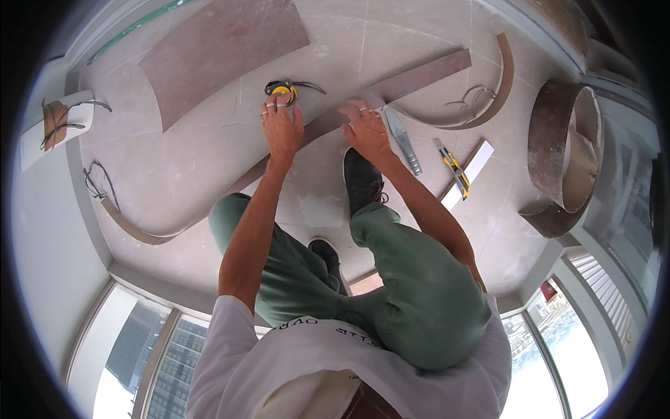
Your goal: The person measures and cuts a long strip of material using a tape measure, utility knife, and straight edge. They repeatedly measure, mark, and cut the material on the floor.
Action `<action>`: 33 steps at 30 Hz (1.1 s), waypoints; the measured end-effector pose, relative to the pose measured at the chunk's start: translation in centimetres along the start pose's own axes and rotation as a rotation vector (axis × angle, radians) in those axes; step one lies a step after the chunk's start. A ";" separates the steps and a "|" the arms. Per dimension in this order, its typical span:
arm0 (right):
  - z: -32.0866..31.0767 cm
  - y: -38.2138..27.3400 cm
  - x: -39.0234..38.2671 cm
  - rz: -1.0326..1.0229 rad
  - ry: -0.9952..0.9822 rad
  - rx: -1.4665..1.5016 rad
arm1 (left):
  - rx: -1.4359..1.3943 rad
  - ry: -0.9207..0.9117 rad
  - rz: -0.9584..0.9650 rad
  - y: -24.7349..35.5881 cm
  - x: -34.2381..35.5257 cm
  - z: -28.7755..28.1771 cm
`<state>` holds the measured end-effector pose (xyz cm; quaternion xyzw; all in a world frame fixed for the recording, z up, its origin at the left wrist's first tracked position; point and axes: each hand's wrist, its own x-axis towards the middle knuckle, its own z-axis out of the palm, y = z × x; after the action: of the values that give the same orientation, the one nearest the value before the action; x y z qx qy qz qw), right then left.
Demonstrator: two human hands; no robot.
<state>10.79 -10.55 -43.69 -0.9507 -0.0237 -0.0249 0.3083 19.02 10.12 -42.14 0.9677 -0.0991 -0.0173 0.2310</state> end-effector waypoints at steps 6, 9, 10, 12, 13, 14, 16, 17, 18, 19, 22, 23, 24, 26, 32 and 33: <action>-2.4 -1.6 -0.7 0.006 0.006 0.019 | 0.183 -0.132 0.057 -2.9 4.2 0.2; -2.7 -1.8 -1.6 0.023 0.015 0.071 | 0.188 -0.245 0.060 -3.2 5.2 0.0; -2.9 -1.7 -2.0 0.030 0.023 0.062 | 0.163 -0.260 0.056 -2.8 5.5 -0.2; -2.9 -1.7 -2.0 0.032 0.044 0.061 | 0.119 -0.270 0.047 -2.6 5.8 -0.7; -3.0 -1.7 -1.8 0.032 0.042 0.056 | 0.091 -0.269 0.042 -2.4 5.8 -0.9; -3.0 -1.7 -1.6 0.035 0.041 0.050 | 0.061 -0.269 0.039 -2.4 5.8 -1.0; -3.1 -1.8 -1.0 0.039 -0.006 0.050 | 0.035 -0.243 0.023 -2.5 5.7 -2.0; -2.9 -1.7 -0.9 0.042 -0.057 0.057 | 0.019 -0.231 0.010 -2.6 5.4 -2.3; -3.2 -1.7 -0.5 0.047 -0.103 0.056 | -0.149 -0.242 -0.073 -2.1 5.5 -3.0; -3.6 -1.9 -0.3 0.060 -0.116 0.100 | -0.316 -0.253 -0.155 -1.6 5.6 -4.0; -7.1 -3.8 -0.3 0.100 -0.154 0.303 | -0.583 -0.265 -0.242 1.5 4.3 -6.7; -8.7 -5.3 0.5 0.120 -0.136 0.433 | -0.625 -0.353 -0.224 3.1 4.1 -8.5; -10.4 -6.8 1.6 0.139 -0.117 0.561 | -0.666 -0.443 -0.204 5.1 3.8 -10.2; -13.8 -9.1 2.8 0.136 -0.096 0.608 | -0.865 -0.566 -0.239 9.6 2.1 -13.0; -25.8 -14.3 0.8 0.140 -0.304 0.554 | -1.484 -0.769 -0.672 21.9 -3.4 -21.5; -28.1 -14.9 -0.4 0.173 -0.288 0.537 | -1.472 -0.815 -0.692 23.9 -3.5 -23.6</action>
<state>8.57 -15.03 -12.31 -0.8275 0.0082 0.1435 0.5427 13.06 0.42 -10.33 0.4705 0.1591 -0.4853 0.7197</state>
